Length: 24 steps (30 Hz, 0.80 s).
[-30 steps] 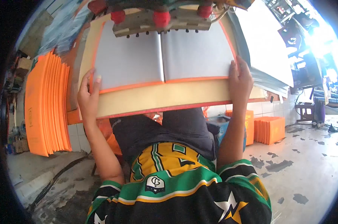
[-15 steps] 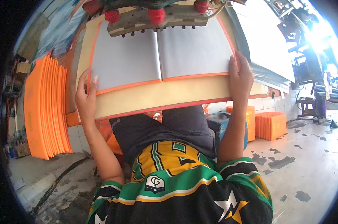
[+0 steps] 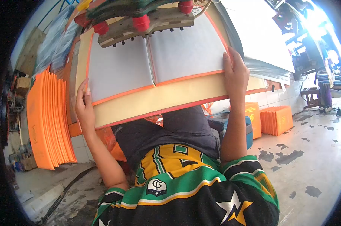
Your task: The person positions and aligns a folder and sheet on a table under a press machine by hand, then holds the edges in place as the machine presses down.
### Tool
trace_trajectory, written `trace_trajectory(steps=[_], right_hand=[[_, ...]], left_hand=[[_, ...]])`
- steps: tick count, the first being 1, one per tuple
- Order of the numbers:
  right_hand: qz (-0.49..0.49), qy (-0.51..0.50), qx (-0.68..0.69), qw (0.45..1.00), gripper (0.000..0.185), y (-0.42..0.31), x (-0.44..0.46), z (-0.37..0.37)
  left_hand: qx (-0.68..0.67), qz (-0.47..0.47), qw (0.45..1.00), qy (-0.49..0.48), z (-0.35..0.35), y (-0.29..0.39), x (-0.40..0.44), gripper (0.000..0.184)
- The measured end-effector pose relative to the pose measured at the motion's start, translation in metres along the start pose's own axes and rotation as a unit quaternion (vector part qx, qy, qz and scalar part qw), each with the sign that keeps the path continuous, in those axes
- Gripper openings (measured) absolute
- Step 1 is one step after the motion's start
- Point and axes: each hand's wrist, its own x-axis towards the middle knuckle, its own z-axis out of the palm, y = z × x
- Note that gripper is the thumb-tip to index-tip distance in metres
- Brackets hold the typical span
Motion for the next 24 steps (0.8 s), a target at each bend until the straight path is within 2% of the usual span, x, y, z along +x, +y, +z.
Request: trace_trajectory(steps=[10, 12, 16, 18, 24], right_hand=[[-0.009, -0.001, -0.007, 1.0, 0.042, -0.003, 0.0, -0.001], [-0.026, -0.008, -0.012, 1.0, 0.042, -0.006, 0.001, -0.001], [-0.037, 0.001, -0.011, 0.999, 0.041, -0.005, 0.002, 0.0], [0.004, -0.011, 0.001, 1.0, 0.04, -0.009, 0.002, -0.002], [0.007, -0.016, -0.002, 1.0, 0.04, -0.009, 0.001, -0.003]], left_hand=[[0.008, -0.023, 1.0, 0.001, 0.001, -0.005, 0.001, 0.036], [0.003, 0.026, 1.0, 0.001, 0.002, -0.01, 0.004, 0.037], [-0.013, 0.018, 1.0, -0.002, 0.001, -0.005, 0.0, 0.036], [-0.016, 0.015, 1.0, 0.001, 0.001, -0.007, 0.0, 0.036], [0.0, 0.025, 1.0, 0.004, 0.0, -0.004, -0.001, 0.035]])
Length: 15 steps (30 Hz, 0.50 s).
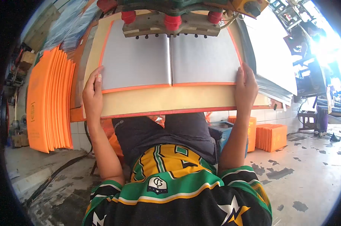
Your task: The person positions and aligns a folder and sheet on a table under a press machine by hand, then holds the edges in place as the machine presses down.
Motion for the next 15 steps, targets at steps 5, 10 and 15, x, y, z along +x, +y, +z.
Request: trace_trajectory(steps=[5, 10, 15], right_hand=[[-0.018, 0.0, -0.024, 1.0, 0.041, -0.0088, -0.0004, -0.0025], [-0.011, -0.002, -0.026, 1.0, 0.042, -0.0045, 0.0001, -0.0013], [-0.016, -0.003, -0.027, 0.999, 0.042, -0.0057, 0.0002, -0.0022]], left_hand=[[0.009, 0.005, 1.0, 0.006, 0.0008, -0.0028, 0.0012, 0.036], [0.011, 0.007, 1.0, 0.008, 0.0018, -0.0036, 0.0007, 0.035], [0.007, -0.004, 1.0, 0.012, 0.0021, -0.0023, 0.0001, 0.035]])
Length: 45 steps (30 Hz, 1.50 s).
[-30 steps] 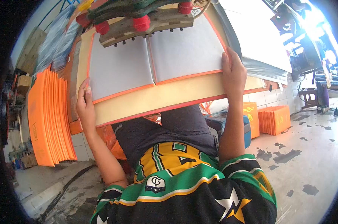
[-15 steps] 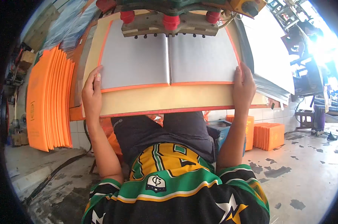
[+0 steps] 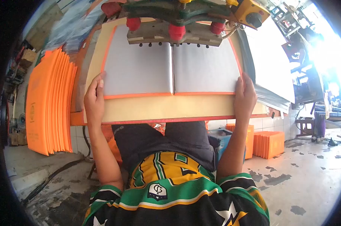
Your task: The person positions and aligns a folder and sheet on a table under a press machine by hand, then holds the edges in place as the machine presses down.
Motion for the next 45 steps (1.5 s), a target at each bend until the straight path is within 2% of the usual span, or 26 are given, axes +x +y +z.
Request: trace_trajectory(steps=[5, 14, 17, 19, 45], right_hand=[[0.017, -0.005, 0.005, 1.0, 0.042, 0.001, -0.001, 0.001], [0.002, 0.0, 0.016, 1.0, 0.043, 0.009, 0.0, 0.003], [-0.023, 0.026, 0.003, 0.999, 0.038, 0.011, 0.0, 0.004], [0.008, 0.002, 0.019, 1.0, 0.043, 0.0, -0.001, 0.0], [0.013, 0.003, 0.009, 1.0, 0.043, 0.001, -0.002, 0.001]], left_hand=[[0.01, 0.007, 1.0, 0.0, -0.001, 0.0, -0.001, 0.036], [0.02, 0.021, 1.0, 0.008, 0.0, -0.003, -0.001, 0.036], [0.008, 0.009, 1.0, 0.003, 0.0, -0.002, -0.001, 0.036], [0.013, 0.009, 1.0, -0.003, -0.001, -0.001, 0.0, 0.037], [0.012, 0.005, 1.0, -0.006, -0.001, -0.002, 0.0, 0.039]])
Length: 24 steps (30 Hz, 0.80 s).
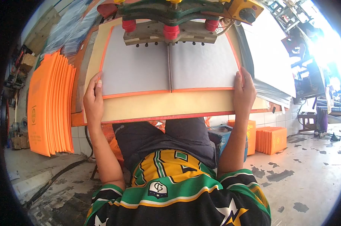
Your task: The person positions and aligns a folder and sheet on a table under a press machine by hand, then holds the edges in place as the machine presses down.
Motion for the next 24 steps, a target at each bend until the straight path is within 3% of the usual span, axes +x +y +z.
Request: trace_trajectory(steps=[24], right_hand=[[-0.008, 0.006, 0.009, 1.0, 0.042, 0.0032, -0.0004, 0.0016]], left_hand=[[-0.012, -0.014, 1.0, -0.015, -0.0026, 0.0036, 0.0001, 0.038]])
